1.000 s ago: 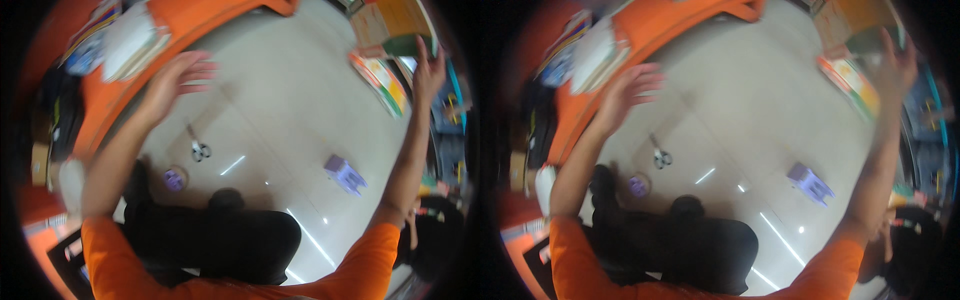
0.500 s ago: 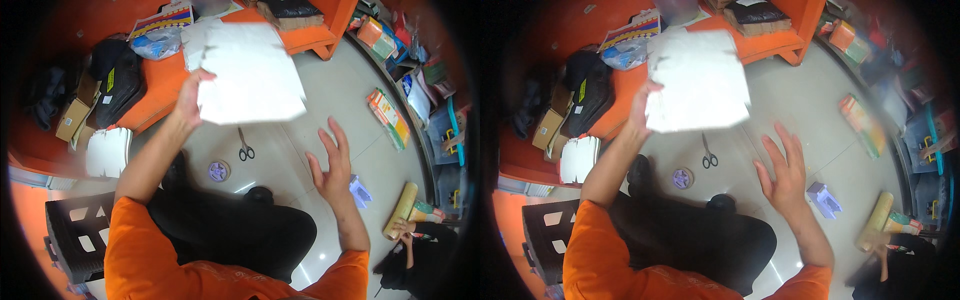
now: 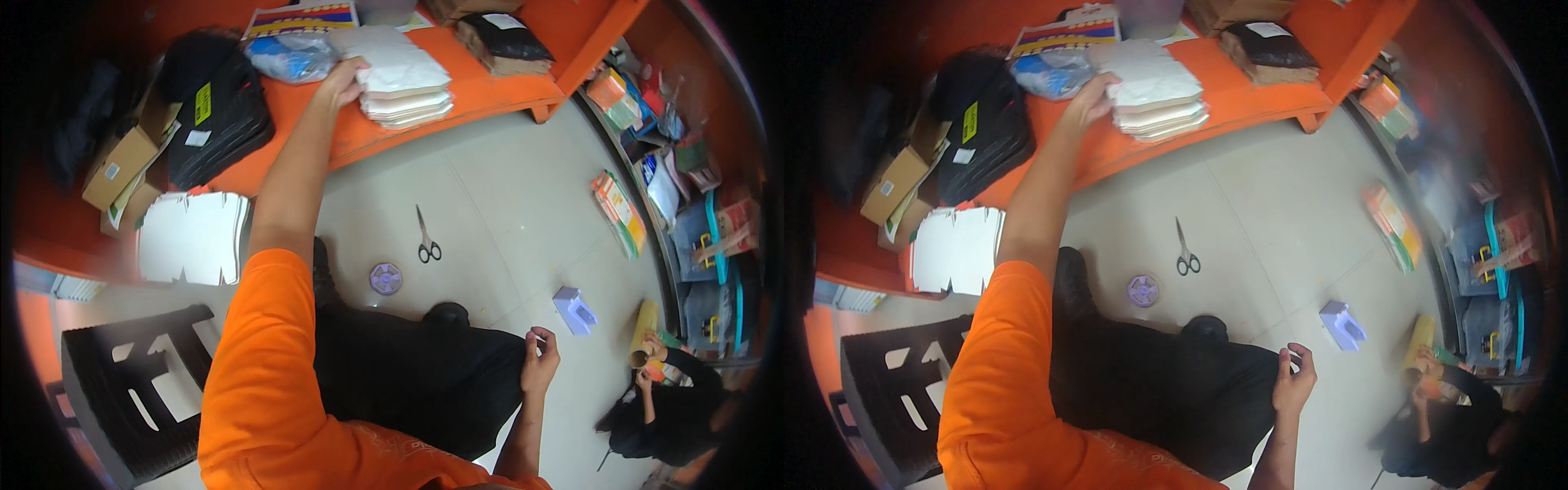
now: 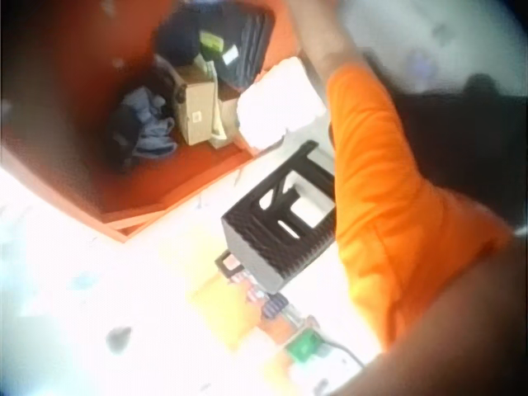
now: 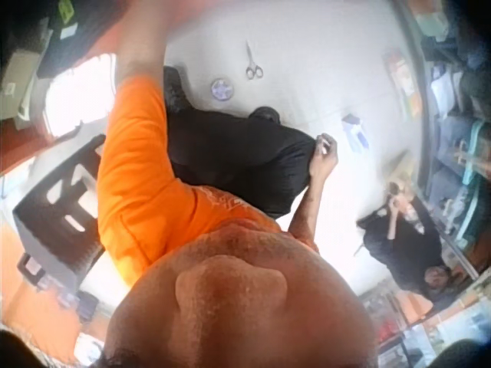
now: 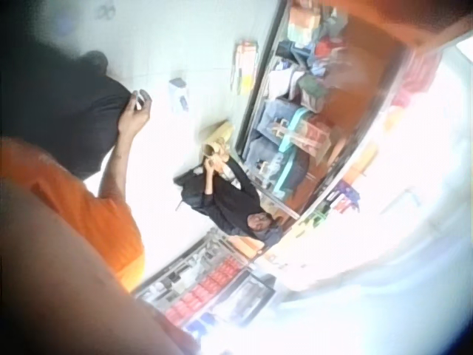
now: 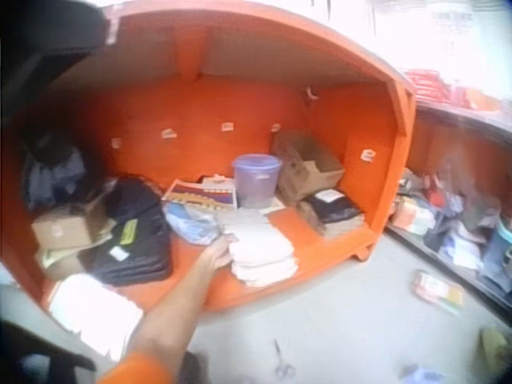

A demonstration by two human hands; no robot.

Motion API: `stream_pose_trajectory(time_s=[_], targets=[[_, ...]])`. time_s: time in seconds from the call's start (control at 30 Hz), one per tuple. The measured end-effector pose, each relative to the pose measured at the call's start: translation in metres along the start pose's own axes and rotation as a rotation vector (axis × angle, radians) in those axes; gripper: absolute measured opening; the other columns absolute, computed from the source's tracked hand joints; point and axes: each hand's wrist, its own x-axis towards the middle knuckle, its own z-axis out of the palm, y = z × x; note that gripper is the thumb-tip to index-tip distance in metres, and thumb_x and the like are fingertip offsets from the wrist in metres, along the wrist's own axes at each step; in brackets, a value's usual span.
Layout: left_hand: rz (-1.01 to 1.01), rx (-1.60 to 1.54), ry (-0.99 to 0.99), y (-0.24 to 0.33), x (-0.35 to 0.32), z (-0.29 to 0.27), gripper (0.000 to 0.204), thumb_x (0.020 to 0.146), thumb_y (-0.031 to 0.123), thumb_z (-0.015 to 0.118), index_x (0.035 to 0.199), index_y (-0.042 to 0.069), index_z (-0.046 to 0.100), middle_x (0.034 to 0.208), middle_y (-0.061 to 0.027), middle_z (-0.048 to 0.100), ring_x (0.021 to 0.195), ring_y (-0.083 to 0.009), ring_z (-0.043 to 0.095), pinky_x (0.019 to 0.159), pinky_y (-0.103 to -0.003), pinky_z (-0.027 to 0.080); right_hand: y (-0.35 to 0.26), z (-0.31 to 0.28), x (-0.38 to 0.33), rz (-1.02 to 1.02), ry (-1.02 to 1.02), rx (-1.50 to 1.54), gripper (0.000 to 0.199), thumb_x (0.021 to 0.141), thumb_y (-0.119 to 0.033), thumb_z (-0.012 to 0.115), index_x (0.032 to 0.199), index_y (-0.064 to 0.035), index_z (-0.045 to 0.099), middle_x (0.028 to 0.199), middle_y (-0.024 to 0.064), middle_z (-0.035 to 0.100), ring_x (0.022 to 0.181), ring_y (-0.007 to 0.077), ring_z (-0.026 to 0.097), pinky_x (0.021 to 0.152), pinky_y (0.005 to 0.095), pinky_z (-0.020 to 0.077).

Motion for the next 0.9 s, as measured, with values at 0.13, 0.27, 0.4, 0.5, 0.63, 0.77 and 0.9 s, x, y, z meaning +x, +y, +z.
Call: stream_pose_trajectory(time_s=[0.13,0.27,0.4,0.5,0.63,0.77,0.9], targets=[[-0.109,-0.102,-0.025,-0.010,-0.015,0.029,0.054,0.079,0.003,0.062,0.129,-0.004,0.045,0.125,-0.0199,0.058,0.120,-0.0390,0.055,0.106,-0.050,0.048,0.029,0.006,0.004,-0.055,-0.038,0.016,0.024,0.097,-0.020,0.062,0.101,0.0035,0.065,0.094,0.0142,0.069,0.090,0.0211,0.065,0.084,0.0342,0.0498],[-0.047,0.090,-0.002,-0.021,0.003,-0.003,0.035,0.081,0.010,0.063,0.112,-0.004,0.056,0.109,-0.0204,0.064,0.106,-0.0323,0.064,0.093,-0.041,0.051,0.033,0.010,0.009,-0.109,-0.094,0.065,0.027,0.100,-0.023,0.060,0.100,0.0040,0.064,0.094,0.0098,0.068,0.088,0.0175,0.062,0.085,0.0309,0.0496],[-0.237,0.606,0.184,0.017,-0.067,0.074,0.057,0.081,0.021,0.067,0.128,-0.008,0.051,0.122,-0.0221,0.059,0.104,-0.0329,0.065,0.095,-0.040,0.050,0.037,0.004,0.000,-0.121,-0.023,-0.102,0.022,0.097,-0.019,0.061,0.100,0.0035,0.064,0.093,0.0120,0.067,0.088,0.0220,0.062,0.084,0.0352,0.0489],[0.123,0.827,0.314,0.068,-0.174,0.059,0.072,0.079,0.028,0.070,0.135,-0.010,0.045,0.129,-0.0267,0.056,0.115,-0.0342,0.060,0.096,-0.042,0.050,0.014,0.007,0.000,-0.341,0.013,-0.330,0.023,0.096,-0.017,0.063,0.106,0.0035,0.063,0.098,0.0143,0.068,0.092,0.0268,0.065,0.087,0.0381,0.0493],[0.717,0.622,0.616,0.100,-0.316,-0.005,0.052,0.079,0.021,0.076,0.122,0.002,0.054,0.119,-0.0142,0.055,0.112,-0.0268,0.055,0.098,-0.037,0.046,-0.048,0.049,-0.011,-0.498,-0.223,-0.126,0.029,0.095,-0.014,0.064,0.118,0.0041,0.060,0.109,0.0144,0.067,0.102,0.0270,0.066,0.092,0.0381,0.0497],[0.777,0.713,1.457,0.083,-0.447,-0.105,0.054,0.083,0.011,0.070,0.125,-0.002,0.039,0.122,-0.0161,0.041,0.107,-0.0265,0.047,0.098,-0.037,0.039,-0.131,0.172,-0.036,-0.264,-0.723,0.575,0.031,0.098,-0.014,0.061,0.124,0.0023,0.056,0.114,0.0135,0.064,0.106,0.0198,0.064,0.095,0.0327,0.0499],[0.558,0.389,1.562,0.071,-0.512,-0.178,0.063,0.083,0.020,0.071,0.126,-0.008,0.034,0.123,-0.0207,0.041,0.108,-0.0261,0.048,0.096,-0.039,0.040,-0.239,0.290,-0.089,-0.160,-1.000,0.509,0.059,0.095,-0.039,0.066,0.135,0.0007,0.047,0.123,0.0169,0.062,0.108,0.0211,0.061,0.093,0.0333,0.0480]])
